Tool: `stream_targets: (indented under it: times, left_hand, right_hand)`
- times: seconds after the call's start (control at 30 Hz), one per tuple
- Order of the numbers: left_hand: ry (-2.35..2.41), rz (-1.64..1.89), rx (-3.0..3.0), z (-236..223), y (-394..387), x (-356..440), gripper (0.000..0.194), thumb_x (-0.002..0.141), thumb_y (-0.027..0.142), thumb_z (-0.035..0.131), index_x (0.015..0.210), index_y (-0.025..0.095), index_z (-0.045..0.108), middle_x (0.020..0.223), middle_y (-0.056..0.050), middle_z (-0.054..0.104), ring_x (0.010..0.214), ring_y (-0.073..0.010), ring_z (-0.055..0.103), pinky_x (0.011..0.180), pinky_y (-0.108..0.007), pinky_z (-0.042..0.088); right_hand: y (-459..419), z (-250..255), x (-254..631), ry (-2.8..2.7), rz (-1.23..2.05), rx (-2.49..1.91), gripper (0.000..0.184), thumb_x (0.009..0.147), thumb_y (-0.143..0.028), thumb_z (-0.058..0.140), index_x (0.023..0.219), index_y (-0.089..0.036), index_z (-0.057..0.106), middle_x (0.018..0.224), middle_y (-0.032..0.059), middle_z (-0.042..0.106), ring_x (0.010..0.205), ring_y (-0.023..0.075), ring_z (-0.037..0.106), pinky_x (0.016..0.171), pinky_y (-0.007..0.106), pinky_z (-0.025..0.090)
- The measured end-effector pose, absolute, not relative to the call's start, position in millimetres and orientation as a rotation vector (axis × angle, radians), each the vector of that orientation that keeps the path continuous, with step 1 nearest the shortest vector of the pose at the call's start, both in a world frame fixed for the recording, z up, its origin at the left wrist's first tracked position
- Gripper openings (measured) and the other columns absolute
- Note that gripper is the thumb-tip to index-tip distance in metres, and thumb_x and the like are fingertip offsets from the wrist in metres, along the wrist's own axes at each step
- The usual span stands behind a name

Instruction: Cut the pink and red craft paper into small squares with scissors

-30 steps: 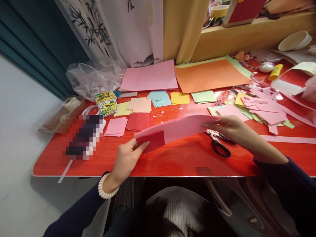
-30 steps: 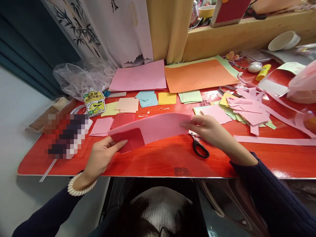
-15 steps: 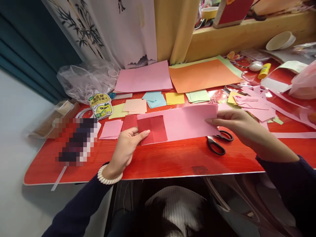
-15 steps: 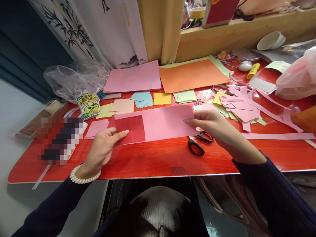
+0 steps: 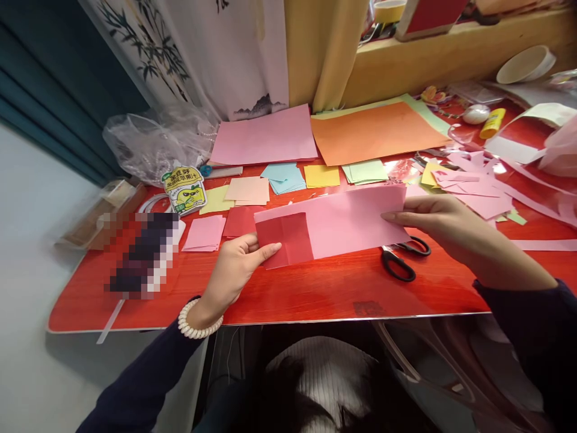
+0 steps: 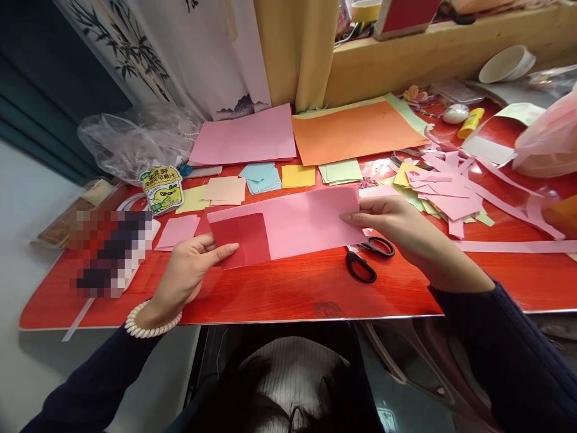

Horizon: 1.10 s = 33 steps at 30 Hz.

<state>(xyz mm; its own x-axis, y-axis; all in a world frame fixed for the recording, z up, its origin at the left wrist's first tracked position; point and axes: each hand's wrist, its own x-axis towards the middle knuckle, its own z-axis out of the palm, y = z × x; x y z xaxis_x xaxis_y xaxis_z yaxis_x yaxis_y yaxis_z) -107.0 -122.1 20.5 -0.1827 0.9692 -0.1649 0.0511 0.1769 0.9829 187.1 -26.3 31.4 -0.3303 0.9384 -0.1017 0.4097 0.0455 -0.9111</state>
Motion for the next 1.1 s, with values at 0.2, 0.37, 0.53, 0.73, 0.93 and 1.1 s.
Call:
stream_targets:
  times: [0.2, 0.37, 0.53, 0.73, 0.93, 1.1]
  left_hand:
    - [1.419, 1.198, 1.012, 17.5, -125.0, -107.5, 0.017, 0.069, 0.030, 0.075, 0.078, 0.017, 0.070, 0.079, -0.003, 0.071, 0.074, -0.0150, 0.066, 0.066, -0.025, 0.054]
    - [1.396, 1.257, 1.034, 17.1, -123.0, -108.1, 0.024, 0.069, 0.031, 0.075, 0.089, 0.018, 0.072, 0.083, -0.004, 0.073, 0.081, -0.0189, 0.068, 0.074, -0.029, 0.056]
    - [1.393, 1.362, 1.061, 25.4, -112.6, -117.3, 0.025, 0.067, 0.030, 0.076, 0.088, 0.016, 0.072, 0.085, -0.005, 0.074, 0.082, -0.0203, 0.068, 0.076, -0.032, 0.056]
    - [1.285, 1.579, 1.166, 29.9, -79.4, -118.7, 0.025, 0.069, 0.026, 0.074, 0.092, 0.017, 0.072, 0.092, -0.005, 0.074, 0.087, -0.0197, 0.068, 0.081, -0.033, 0.055]
    - [1.196, 1.611, 1.101, 29.4, -66.5, -108.4, 0.028, 0.074, 0.021, 0.071, 0.101, 0.016, 0.070, 0.101, -0.007, 0.072, 0.096, -0.0205, 0.066, 0.089, -0.035, 0.053]
    - [1.214, 1.530, 0.983, 25.2, -74.1, -106.6, 0.029, 0.073, 0.023, 0.071, 0.100, 0.013, 0.069, 0.103, -0.009, 0.071, 0.095, -0.0205, 0.067, 0.090, -0.036, 0.052]
  right_hand:
    - [-26.1, 28.7, 187.4, -1.761, 1.319, -1.353, 0.020, 0.077, -0.037, 0.066, 0.074, -0.018, 0.068, 0.072, 0.0014, 0.061, 0.069, 0.0122, 0.054, 0.062, 0.027, 0.039]
    - [-23.4, 23.7, 194.6, -1.875, 1.269, -1.313, 0.025, 0.081, -0.041, 0.061, 0.090, -0.019, 0.067, 0.085, 0.0045, 0.066, 0.083, 0.0168, 0.060, 0.071, 0.030, 0.045]
    - [-49.4, 8.5, 214.0, -2.110, 0.686, -1.576, 0.048, 0.077, -0.057, 0.056, 0.111, -0.022, 0.059, 0.107, 0.0097, 0.065, 0.095, 0.0255, 0.061, 0.082, 0.040, 0.047]
    - [-90.9, -13.5, 210.8, -2.190, 0.382, -1.716, 0.051, 0.079, -0.067, 0.040, 0.095, -0.024, 0.060, 0.107, 0.0094, 0.061, 0.091, 0.0291, 0.062, 0.076, 0.043, 0.047]
    - [-84.8, -3.7, 215.5, -2.113, 0.599, -2.029, 0.039, 0.070, -0.056, 0.059, 0.090, -0.023, 0.051, 0.084, 0.0062, 0.067, 0.075, 0.0287, 0.064, 0.063, 0.040, 0.047]
    - [-92.4, 12.6, 207.5, -1.930, 1.378, -1.692, 0.036, 0.076, -0.044, 0.059, 0.104, -0.022, 0.055, 0.082, 0.0064, 0.067, 0.075, 0.0219, 0.065, 0.062, 0.032, 0.051]
